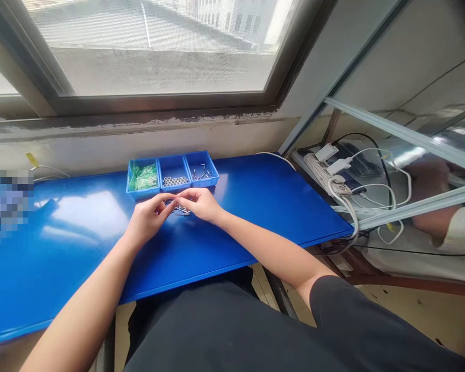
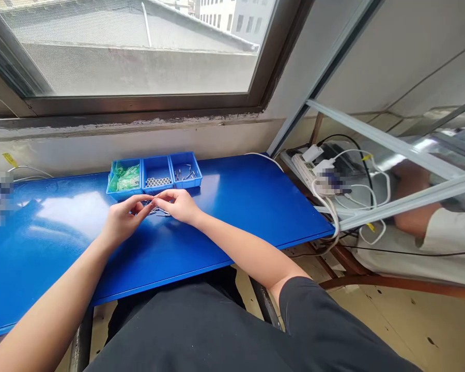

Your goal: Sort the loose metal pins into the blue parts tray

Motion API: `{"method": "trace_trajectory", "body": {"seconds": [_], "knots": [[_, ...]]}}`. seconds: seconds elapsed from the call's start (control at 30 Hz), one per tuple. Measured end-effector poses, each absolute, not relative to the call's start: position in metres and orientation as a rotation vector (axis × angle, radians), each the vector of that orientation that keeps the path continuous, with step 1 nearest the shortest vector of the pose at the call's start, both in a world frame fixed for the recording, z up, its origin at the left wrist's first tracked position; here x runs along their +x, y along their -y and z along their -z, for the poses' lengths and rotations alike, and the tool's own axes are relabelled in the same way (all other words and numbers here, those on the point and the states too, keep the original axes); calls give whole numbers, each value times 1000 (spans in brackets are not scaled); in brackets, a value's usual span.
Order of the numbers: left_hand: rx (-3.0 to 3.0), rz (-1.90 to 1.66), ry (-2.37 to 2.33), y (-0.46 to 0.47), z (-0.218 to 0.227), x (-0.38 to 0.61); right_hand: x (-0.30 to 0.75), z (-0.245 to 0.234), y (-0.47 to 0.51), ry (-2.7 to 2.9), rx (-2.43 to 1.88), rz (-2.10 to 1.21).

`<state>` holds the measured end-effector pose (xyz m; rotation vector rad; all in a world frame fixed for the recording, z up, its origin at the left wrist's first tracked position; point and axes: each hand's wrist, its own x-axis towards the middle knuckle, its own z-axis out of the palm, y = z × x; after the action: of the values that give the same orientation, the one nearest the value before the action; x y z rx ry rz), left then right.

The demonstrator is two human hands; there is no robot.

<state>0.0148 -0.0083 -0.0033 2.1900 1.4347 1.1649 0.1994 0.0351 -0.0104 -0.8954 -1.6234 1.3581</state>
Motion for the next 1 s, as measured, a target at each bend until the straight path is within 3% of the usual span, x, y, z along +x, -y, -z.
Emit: {"method": "trace_trajectory", "body": {"seconds": [0.67,1.0], "knots": [[2149,-1132,-1453,7,5,13,200,8,-32,1689,-884,-1459],[2166,-1104,-1537,8,3,13,201,7,-32,1740,-874,-1199]]}}
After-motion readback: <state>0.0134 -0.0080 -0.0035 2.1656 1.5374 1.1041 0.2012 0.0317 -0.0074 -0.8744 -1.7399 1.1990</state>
